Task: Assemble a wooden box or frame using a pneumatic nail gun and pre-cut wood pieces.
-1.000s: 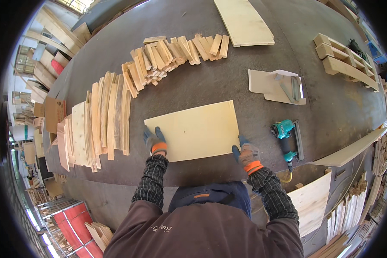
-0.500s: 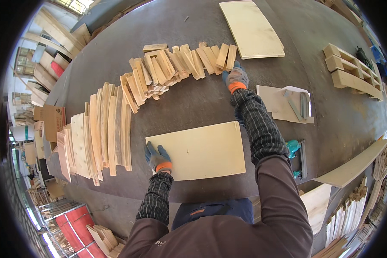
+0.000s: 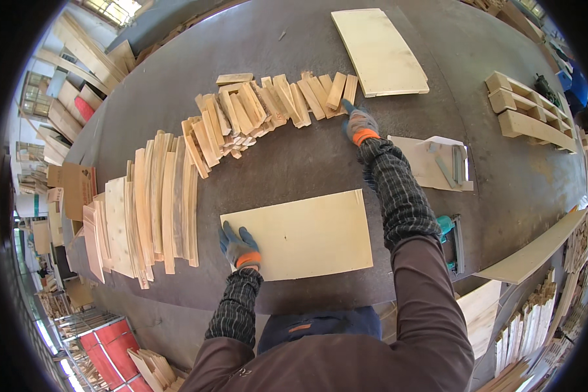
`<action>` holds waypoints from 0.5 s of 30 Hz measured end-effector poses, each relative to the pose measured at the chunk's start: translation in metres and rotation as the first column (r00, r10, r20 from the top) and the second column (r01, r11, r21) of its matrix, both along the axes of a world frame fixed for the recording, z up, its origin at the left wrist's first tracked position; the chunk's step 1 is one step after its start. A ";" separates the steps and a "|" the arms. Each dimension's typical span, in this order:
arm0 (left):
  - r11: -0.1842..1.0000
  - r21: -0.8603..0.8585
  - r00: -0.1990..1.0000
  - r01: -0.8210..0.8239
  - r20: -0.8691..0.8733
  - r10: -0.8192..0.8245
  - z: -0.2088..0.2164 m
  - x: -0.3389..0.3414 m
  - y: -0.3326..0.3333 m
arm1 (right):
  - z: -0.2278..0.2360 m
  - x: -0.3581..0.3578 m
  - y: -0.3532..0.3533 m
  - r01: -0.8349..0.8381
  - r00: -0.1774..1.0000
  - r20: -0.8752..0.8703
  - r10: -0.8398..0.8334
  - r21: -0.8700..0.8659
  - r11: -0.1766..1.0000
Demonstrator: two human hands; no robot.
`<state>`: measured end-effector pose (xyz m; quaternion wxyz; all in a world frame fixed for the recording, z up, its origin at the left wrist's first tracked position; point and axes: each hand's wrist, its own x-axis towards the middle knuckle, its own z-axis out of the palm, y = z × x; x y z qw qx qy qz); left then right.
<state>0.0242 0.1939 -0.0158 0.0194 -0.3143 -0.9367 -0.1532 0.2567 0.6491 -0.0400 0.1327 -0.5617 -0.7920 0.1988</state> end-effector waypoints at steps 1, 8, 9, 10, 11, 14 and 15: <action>1.000 0.000 1.000 -0.008 -0.011 0.008 0.003 -0.004 -0.004 | 0.006 -0.009 -0.008 -0.010 0.999 0.040 0.012 -0.043 0.999; 1.000 0.003 0.999 0.018 0.035 -0.018 0.005 0.010 0.009 | -0.021 0.017 -0.002 0.291 0.926 -0.230 -0.300 -0.072 0.954; 1.000 0.003 1.000 0.012 0.024 -0.012 0.004 0.005 0.006 | -0.020 0.007 -0.007 0.281 0.928 -0.234 -0.291 -0.078 0.957; 1.000 -0.007 1.000 -0.005 0.014 0.005 0.004 -0.001 -0.002 | -0.016 -0.007 -0.018 0.324 0.922 -0.221 -0.318 -0.009 0.946; 1.000 -0.010 1.000 -0.010 -0.014 0.010 0.005 -0.007 -0.010 | -0.012 -0.021 -0.027 0.365 0.914 -0.211 -0.346 0.059 0.929; 1.000 0.003 0.999 0.001 -0.038 -0.001 0.005 -0.009 -0.011 | -0.007 -0.027 -0.019 0.265 0.963 -0.045 -0.264 0.028 0.964; 1.000 0.005 0.999 0.004 -0.048 -0.003 0.007 -0.011 -0.016 | -0.006 -0.034 -0.020 0.263 0.962 -0.083 -0.261 0.014 0.965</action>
